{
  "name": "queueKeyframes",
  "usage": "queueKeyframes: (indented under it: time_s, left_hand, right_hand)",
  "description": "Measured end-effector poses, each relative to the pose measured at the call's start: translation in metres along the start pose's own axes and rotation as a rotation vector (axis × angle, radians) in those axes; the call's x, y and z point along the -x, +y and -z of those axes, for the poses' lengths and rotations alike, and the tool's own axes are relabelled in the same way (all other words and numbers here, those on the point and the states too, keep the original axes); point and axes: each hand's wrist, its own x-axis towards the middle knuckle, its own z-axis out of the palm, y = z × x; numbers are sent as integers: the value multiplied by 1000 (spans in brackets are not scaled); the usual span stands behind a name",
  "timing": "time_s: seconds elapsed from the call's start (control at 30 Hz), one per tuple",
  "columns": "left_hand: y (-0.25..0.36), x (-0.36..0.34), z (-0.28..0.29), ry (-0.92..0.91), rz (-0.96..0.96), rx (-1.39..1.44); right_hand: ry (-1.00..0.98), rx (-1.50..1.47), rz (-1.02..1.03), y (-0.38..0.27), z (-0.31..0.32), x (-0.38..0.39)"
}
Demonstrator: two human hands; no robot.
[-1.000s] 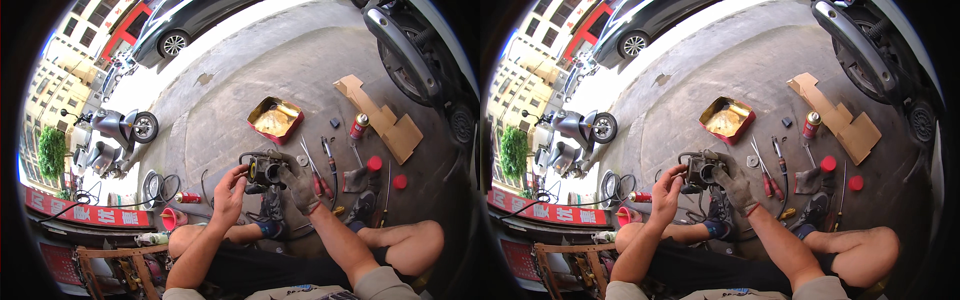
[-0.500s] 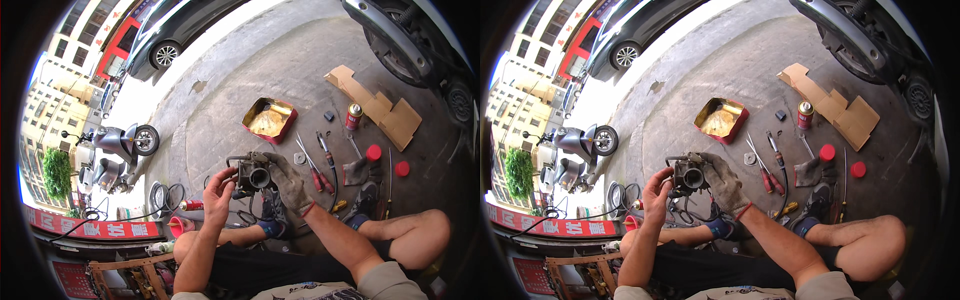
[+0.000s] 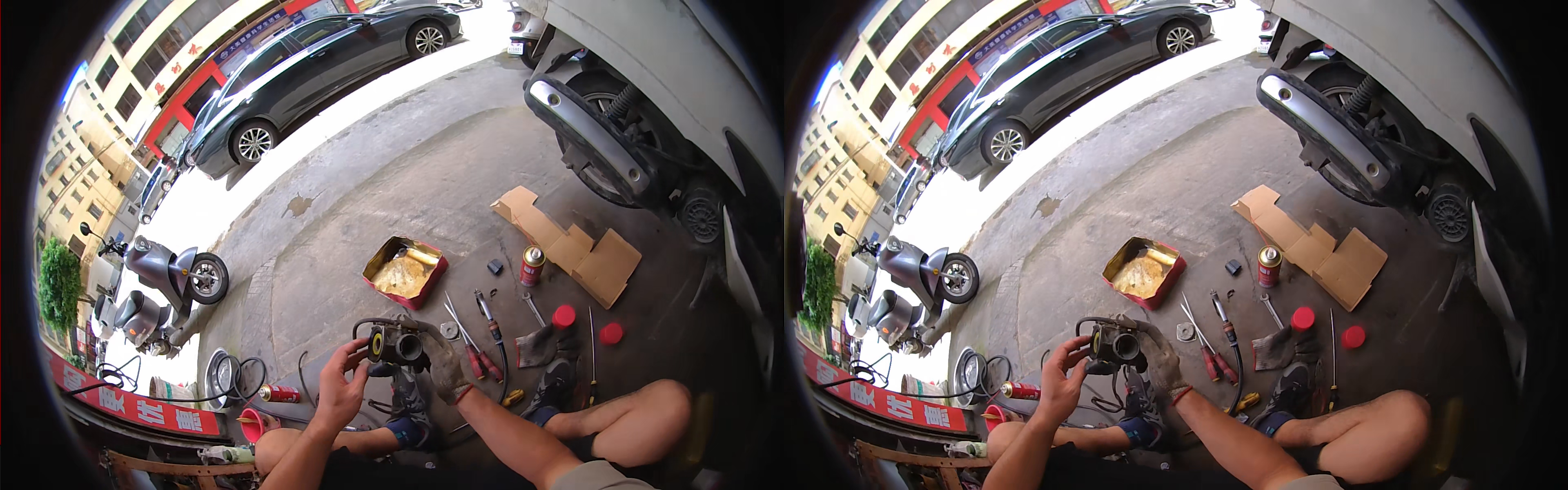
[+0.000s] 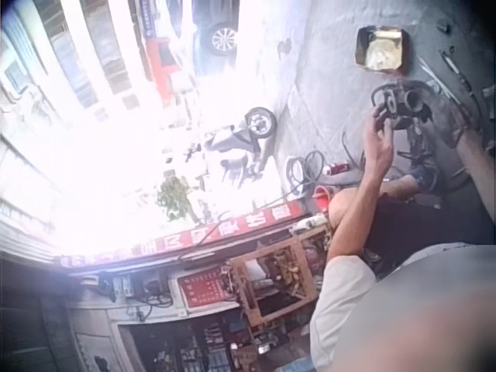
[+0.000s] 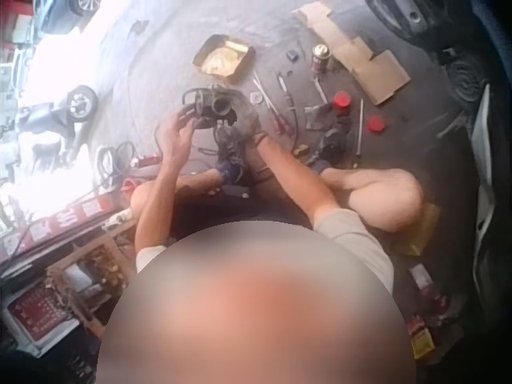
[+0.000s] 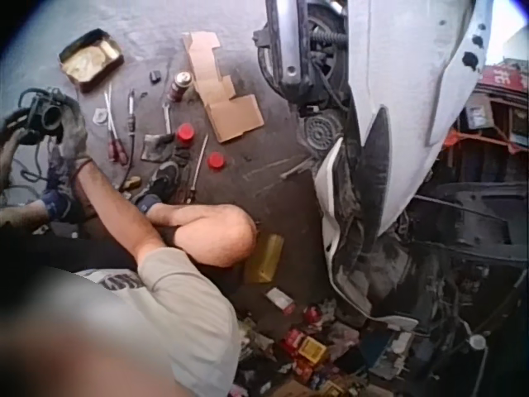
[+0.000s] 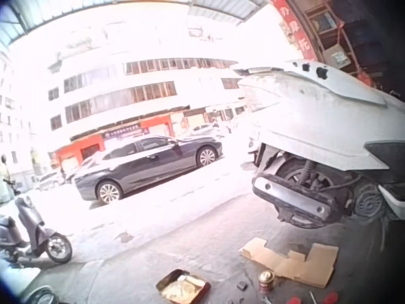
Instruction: Disassembling and cleaning a motorcycle carburetor using tools and cleaning spray.
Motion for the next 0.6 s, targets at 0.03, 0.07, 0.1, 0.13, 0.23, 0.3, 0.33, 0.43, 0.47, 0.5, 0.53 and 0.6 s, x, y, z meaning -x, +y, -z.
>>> queueKeyframes:
  time_s: [0.03, 0.07, 0.1, 0.13, 0.23, 0.3, 0.33, 0.43, 0.47, 0.5, 0.53, 0.6]
  left_hand:
    - [5, -4, -3, 3, -19, 10]
    - [10, -3, -4, -17, -44, -75]
    - [15, -2, -6, -36, -67, -161]
    - [20, -3, -9, -32, -116, -182]
    - [30, -3, -12, -67, -224, -245]
    - [44, -4, -6, -59, -263, -259]
    - [52, -6, -2, -60, -300, -275]
    - [60, -17, 29, -20, -304, -300]
    - [62, -23, 37, -42, -274, -291]
    - [66, -29, 46, -60, -246, -293]
    - [74, -29, 54, -118, -211, -302]
    - [66, -41, 71, -273, -131, -331]
  right_hand:
    - [-2, -97, -26, -4, 1, -1]
    - [-8, -87, -18, -6, 4, 0]
    - [10, -52, -44, -9, 8, 1]
    - [28, -16, -71, -10, 12, 2]
    - [22, -193, -185, -6, 32, -2]
    - [13, -292, -171, -5, 36, -8]
    - [11, -396, -156, -5, 39, -11]
    - [-91, -522, -296, -9, 50, -17]
    - [-91, -580, -326, -17, 51, -18]
    - [-99, -783, -390, -12, 61, -19]
    - [-232, -970, -446, -12, 74, -21]
    - [-340, -1159, -517, -12, 77, -26]
